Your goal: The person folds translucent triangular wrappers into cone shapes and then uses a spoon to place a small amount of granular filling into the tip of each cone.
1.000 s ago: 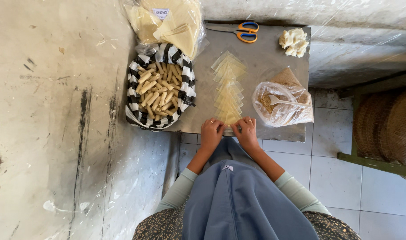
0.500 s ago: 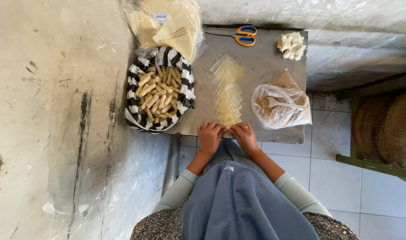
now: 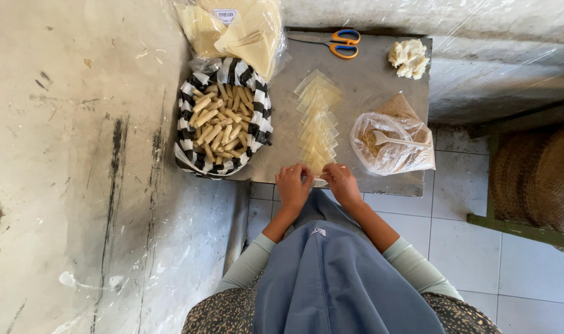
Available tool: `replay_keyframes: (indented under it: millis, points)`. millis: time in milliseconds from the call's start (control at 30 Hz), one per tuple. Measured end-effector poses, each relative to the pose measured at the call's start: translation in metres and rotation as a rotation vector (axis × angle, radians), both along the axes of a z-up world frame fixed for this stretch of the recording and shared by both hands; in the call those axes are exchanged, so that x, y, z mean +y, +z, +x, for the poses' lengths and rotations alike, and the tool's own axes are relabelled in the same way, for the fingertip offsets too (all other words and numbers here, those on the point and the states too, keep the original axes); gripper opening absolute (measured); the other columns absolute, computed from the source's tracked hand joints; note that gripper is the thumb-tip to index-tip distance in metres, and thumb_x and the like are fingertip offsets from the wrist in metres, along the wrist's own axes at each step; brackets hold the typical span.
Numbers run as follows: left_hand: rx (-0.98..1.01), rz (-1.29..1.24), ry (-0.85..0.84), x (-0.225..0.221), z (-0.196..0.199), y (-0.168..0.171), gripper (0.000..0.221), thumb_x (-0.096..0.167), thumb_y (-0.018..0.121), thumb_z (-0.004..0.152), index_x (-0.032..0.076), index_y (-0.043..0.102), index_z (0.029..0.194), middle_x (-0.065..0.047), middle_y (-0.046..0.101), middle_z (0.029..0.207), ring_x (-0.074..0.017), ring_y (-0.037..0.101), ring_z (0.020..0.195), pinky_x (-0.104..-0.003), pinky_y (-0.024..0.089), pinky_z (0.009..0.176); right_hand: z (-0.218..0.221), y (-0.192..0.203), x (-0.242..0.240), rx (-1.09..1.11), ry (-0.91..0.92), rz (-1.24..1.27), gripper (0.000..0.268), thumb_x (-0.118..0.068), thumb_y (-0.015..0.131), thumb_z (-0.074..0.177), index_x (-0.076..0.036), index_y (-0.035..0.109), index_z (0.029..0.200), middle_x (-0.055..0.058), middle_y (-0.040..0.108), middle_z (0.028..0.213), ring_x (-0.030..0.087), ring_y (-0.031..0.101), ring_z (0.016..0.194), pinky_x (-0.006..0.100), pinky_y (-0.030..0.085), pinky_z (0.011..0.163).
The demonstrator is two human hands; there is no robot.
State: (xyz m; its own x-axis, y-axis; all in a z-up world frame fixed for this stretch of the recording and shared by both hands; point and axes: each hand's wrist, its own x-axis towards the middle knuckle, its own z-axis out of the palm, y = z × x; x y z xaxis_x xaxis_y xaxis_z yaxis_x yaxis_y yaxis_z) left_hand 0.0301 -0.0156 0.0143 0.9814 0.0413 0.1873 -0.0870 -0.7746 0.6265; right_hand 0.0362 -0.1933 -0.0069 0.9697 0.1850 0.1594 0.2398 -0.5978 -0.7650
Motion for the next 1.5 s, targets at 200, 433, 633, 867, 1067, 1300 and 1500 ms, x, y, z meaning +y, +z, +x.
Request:
replay_keyframes:
  millis: [200, 433, 633, 867, 1067, 1300, 1500]
  points:
    - [-0.253, 0.098, -0.134, 0.008, -0.004, 0.004, 0.009, 0.026, 0.077, 0.09, 0.02, 0.071, 0.093, 0.008, 0.07, 0.095, -0.0193, 0.06, 0.097, -0.041, 0.038, 0.087, -0.014, 0.022, 0.001, -0.181, 0.128, -0.424, 0.032, -0.005, 0.062, 0.087, -0.006, 0.066, 0.118, 0.008, 0.066, 0.116, 0.029, 0.059, 0.114, 0.042, 0.05, 0.094]
    - [-0.062, 0.127, 0.02, -0.01, 0.019, -0.002, 0.024, 0.027, 0.072, 0.084, 0.014, 0.067, 0.104, -0.009, 0.064, 0.111, -0.0308, 0.055, 0.11, -0.047, 0.039, 0.091, -0.005, 0.02, 0.014, -0.256, 0.082, -0.822, 0.058, -0.01, 0.057, 0.086, 0.003, 0.053, 0.142, 0.018, 0.037, 0.163, 0.032, 0.047, 0.131, 0.044, 0.045, 0.099]
    - [-0.223, 0.062, 0.053, -0.026, 0.072, -0.002, 0.039, 0.029, 0.068, 0.094, 0.01, 0.06, 0.127, -0.012, 0.062, 0.122, -0.0346, 0.055, 0.114, -0.049, 0.041, 0.095, 0.041, 0.008, 0.017, -0.309, -0.055, -0.797, 0.064, -0.006, 0.057, 0.087, 0.001, 0.048, 0.15, 0.021, 0.035, 0.164, 0.037, 0.044, 0.139, 0.048, 0.04, 0.106]
    - [-0.199, -0.072, -0.035, 0.006, 0.039, -0.004, 0.049, 0.034, 0.076, 0.089, 0.01, 0.058, 0.127, -0.012, 0.061, 0.121, -0.0352, 0.055, 0.111, -0.049, 0.042, 0.096, 0.031, 0.012, -0.004, -0.114, -0.007, -0.276, 0.041, -0.007, 0.066, 0.088, -0.013, 0.06, 0.128, 0.009, 0.062, 0.128, 0.03, 0.054, 0.123, 0.049, 0.036, 0.106]
    - [-0.089, -0.097, -0.069, 0.008, 0.024, -0.027, 0.053, 0.03, 0.08, 0.081, 0.01, 0.059, 0.126, -0.009, 0.061, 0.117, -0.0328, 0.056, 0.111, -0.047, 0.043, 0.097, 0.036, 0.012, -0.012, -0.125, 0.038, -0.188, 0.031, -0.018, 0.073, 0.087, -0.012, 0.065, 0.116, 0.005, 0.071, 0.107, 0.029, 0.061, 0.111, 0.046, 0.04, 0.095]
    - [-0.075, -0.121, -0.081, 0.013, 0.023, -0.026, 0.055, 0.031, 0.08, 0.081, 0.012, 0.058, 0.128, -0.006, 0.062, 0.114, -0.0309, 0.056, 0.108, -0.046, 0.043, 0.094, 0.043, 0.013, -0.011, -0.183, 0.044, -0.189, 0.016, -0.015, 0.073, 0.092, -0.011, 0.073, 0.108, 0.006, 0.074, 0.102, 0.028, 0.065, 0.104, 0.044, 0.046, 0.089]
    - [-0.028, -0.124, -0.07, 0.01, 0.026, -0.002, 0.047, 0.028, 0.078, 0.085, 0.013, 0.062, 0.127, -0.006, 0.064, 0.11, -0.0313, 0.057, 0.105, -0.046, 0.043, 0.092, 0.047, 0.03, -0.018, 0.171, -0.279, 0.248, 0.02, -0.017, 0.075, 0.095, -0.006, 0.075, 0.113, 0.006, 0.073, 0.091, 0.015, 0.063, 0.08, 0.03, 0.051, 0.071]
